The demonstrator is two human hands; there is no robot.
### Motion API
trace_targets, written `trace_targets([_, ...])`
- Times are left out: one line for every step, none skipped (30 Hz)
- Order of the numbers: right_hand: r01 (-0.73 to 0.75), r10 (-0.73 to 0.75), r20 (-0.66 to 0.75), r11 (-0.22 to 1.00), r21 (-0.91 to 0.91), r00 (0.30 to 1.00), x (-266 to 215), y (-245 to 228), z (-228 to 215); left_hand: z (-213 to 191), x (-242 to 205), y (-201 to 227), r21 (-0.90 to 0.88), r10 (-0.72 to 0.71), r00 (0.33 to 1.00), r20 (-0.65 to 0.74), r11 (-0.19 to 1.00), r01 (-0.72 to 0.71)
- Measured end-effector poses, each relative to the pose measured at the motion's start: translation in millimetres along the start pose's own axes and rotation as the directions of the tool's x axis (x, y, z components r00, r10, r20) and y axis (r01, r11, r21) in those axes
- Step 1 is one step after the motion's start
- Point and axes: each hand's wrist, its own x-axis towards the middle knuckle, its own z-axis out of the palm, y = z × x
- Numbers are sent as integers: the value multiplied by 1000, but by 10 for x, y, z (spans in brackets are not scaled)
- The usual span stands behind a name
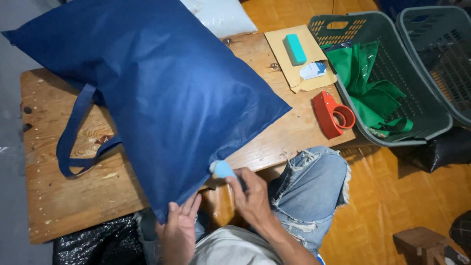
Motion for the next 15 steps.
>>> trace_targets([0,0,-3,1000,-2,1000,-23,-194,-2,1,37,-59,-1,-2,1000,2,1000,2])
trace_targets([38,-38,39,999,1,999,-43,-389,-2,3,73,-116,-69,-108,993,46,991,111])
trace_targets([76,-76,80,997,7,994,-64,-588,-4,9,106,-172,-131,-209,973,97,967,220])
trace_targets([79,-80,76,997,8,994,-91,-615,48,-64,130,-217,-129,-207,973,102,967,219])
trace_targets([134,-138,123,990,42,983,-114,-642,95,-133,156,-264,-79,-196,980,17,977,197])
trace_targets([184,-194,164,980,76,967,-137,-667,142,-201,187,-313,-27,-183,981,-65,983,182])
trace_targets([186,-196,156,980,76,968,-108,-567,151,-69,202,-226,-23,-185,981,-59,983,183])
trace_targets([154,-156,130,988,29,979,-86,-463,156,60,205,-149,-4,-254,950,-181,966,257])
trace_targets([120,-117,102,993,-18,988,-64,-359,167,183,209,-69,5,-317,900,-300,943,334])
trace_targets([120,-118,104,993,-18,988,-19,-212,152,225,195,-34,3,-317,900,-301,943,333])
trace_targets([111,-109,51,993,-28,993,24,-64,141,262,183,2,30,-251,923,-291,962,271])
trace_targets([98,-98,-4,995,-36,995,47,83,133,290,157,43,59,-187,941,-281,976,212])
trace_targets([94,-94,-3,995,-36,996,34,-44,105,179,152,-5,59,-189,940,-284,975,214])
trace_targets([71,-71,9,997,-35,997,45,-171,70,82,165,-59,60,-153,967,-203,984,168])
trace_targets([48,-48,22,998,-35,999,56,-298,33,-12,177,-114,57,-116,986,-120,991,124])
